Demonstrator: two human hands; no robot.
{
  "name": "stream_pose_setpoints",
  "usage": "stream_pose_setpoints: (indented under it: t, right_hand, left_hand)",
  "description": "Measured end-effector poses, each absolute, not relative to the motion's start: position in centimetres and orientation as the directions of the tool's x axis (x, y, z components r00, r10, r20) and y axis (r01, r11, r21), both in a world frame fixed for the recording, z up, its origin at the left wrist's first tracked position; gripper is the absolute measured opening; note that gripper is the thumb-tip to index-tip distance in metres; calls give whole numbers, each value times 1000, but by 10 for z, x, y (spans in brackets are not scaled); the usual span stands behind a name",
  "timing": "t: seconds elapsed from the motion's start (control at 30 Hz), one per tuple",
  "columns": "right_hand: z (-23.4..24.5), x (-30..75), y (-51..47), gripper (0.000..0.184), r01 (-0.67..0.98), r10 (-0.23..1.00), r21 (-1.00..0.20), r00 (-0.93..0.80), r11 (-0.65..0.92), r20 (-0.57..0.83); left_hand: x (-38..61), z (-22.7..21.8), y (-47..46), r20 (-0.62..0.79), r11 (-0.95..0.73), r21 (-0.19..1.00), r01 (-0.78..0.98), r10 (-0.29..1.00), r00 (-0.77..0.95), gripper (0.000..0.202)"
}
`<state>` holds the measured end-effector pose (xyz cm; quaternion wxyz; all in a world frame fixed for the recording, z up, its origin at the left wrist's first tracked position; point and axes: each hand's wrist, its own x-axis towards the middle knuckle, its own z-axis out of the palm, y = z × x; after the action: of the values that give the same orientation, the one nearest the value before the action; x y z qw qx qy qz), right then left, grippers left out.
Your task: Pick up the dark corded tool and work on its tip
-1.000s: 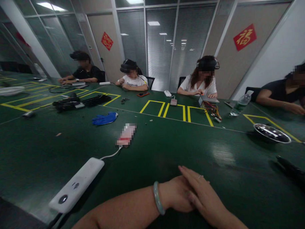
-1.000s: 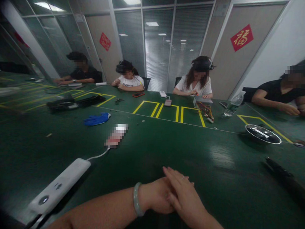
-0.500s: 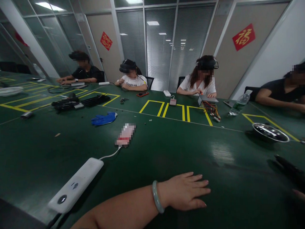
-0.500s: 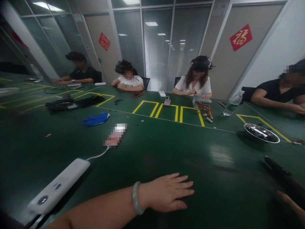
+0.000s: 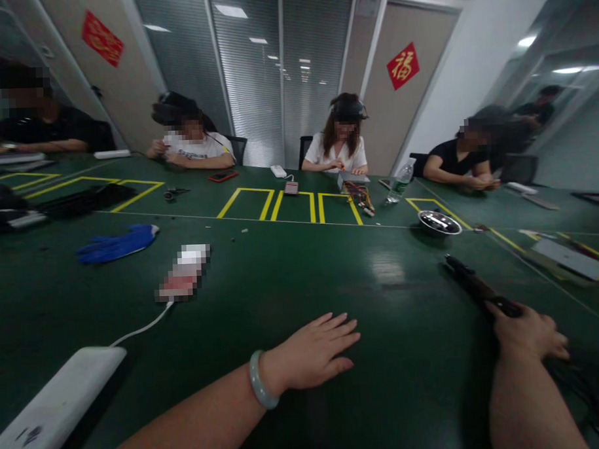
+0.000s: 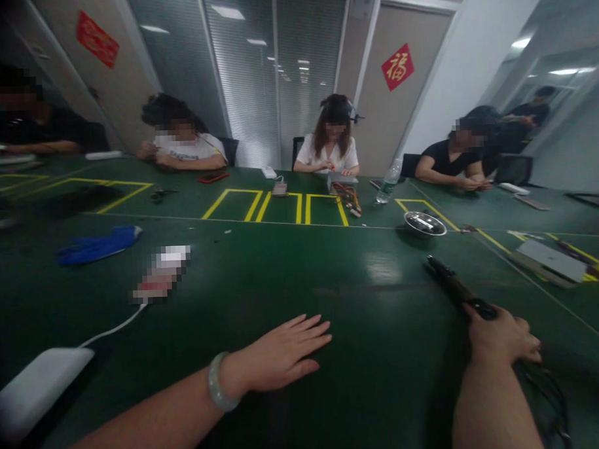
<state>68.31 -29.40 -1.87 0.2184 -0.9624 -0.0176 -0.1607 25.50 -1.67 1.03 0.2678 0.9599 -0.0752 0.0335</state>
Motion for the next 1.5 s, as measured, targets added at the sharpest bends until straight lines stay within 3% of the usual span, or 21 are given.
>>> stream_pose_setpoints:
  t: [0.03,0.1,0.23,0.4,0.5,0.7,0.97,1.17,1.23,1.37,1.5]
  right_hand:
    - [-13,673,-288,65,43,-94,-398,943,-916,318]
    - [-3,652,-274,56,57,-84,-365,929,-929,360]
    - [15,614,-234,42,296,119,-327,877,-897,466]
    - [23,549,-164,38,655,453,-317,726,-686,517]
    - [20,499,-129,36,767,599,-309,635,-562,488]
    - [12,429,-99,38,862,818,-399,458,-313,347]
    - [-2,416,-91,40,864,890,-439,381,-247,250]
    - [15,430,-102,78,845,960,-516,244,-140,140]
    - [29,439,-115,83,841,961,-519,249,-153,121]
    - [55,462,-162,55,872,933,-382,355,-307,59]
    - [58,480,-211,29,862,896,-244,425,-445,-130]
  left_hand:
    - [256,9,-17,105,-848,507,-154,-116,988,54]
    - [256,8,-17,102,-856,496,-149,-114,988,54]
    - [257,8,-18,94,-860,485,-159,-129,987,53]
    - [256,12,-18,92,-865,478,-151,-122,988,54]
    - [256,15,-20,107,-861,482,-164,-128,986,53]
    - [259,18,-28,173,-792,517,-326,-275,946,34]
    - [262,27,-30,176,-764,567,-307,-252,952,27]
    - [261,33,-33,137,-779,563,-278,-243,960,30]
    - [259,34,-33,107,-787,559,-262,-244,964,32]
    - [258,29,-33,94,-836,501,-225,-205,974,35]
    - [269,17,-28,321,-935,333,-123,-10,947,40]
